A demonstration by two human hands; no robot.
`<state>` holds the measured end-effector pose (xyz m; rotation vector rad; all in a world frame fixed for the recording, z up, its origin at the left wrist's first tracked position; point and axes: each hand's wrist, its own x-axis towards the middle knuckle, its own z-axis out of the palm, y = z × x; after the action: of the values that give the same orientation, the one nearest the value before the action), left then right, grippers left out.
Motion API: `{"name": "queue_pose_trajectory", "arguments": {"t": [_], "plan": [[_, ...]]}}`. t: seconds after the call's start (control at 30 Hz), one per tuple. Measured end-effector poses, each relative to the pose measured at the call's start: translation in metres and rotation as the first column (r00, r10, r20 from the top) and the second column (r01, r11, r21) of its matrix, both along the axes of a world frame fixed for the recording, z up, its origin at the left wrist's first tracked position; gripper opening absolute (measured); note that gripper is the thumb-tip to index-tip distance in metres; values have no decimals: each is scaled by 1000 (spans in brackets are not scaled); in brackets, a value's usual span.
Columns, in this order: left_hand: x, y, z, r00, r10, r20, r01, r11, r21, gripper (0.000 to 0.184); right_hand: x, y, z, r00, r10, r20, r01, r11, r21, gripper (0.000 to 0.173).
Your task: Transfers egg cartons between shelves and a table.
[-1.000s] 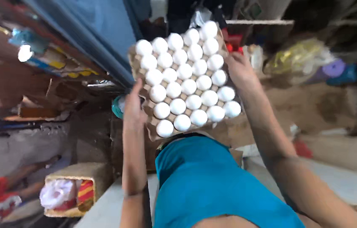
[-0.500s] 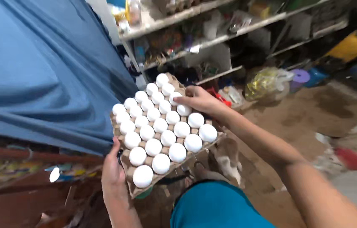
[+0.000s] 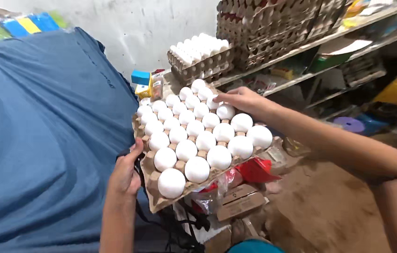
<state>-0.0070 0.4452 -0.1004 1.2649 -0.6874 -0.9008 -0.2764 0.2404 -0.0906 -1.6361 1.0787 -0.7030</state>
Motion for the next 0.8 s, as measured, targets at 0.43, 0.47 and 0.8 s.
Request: {"name": "queue_pose_trajectory", "arguments": {"t": [0.43, 0.47, 0.8], "plan": [[3, -267, 89, 963, -36, 267, 66, 992, -104, 25, -4, -200, 111, 968, -249, -9, 243, 951, -190, 66], [5, -282, 90, 960, -35, 276, 69, 991, -114, 26, -2, -213, 114, 962, -271, -16, 264, 947, -183, 69], [32, -389, 86, 970, -23, 240, 53, 991, -120, 26, 22, -307, 119, 956, -294, -11, 285, 935, -212, 68]]}}
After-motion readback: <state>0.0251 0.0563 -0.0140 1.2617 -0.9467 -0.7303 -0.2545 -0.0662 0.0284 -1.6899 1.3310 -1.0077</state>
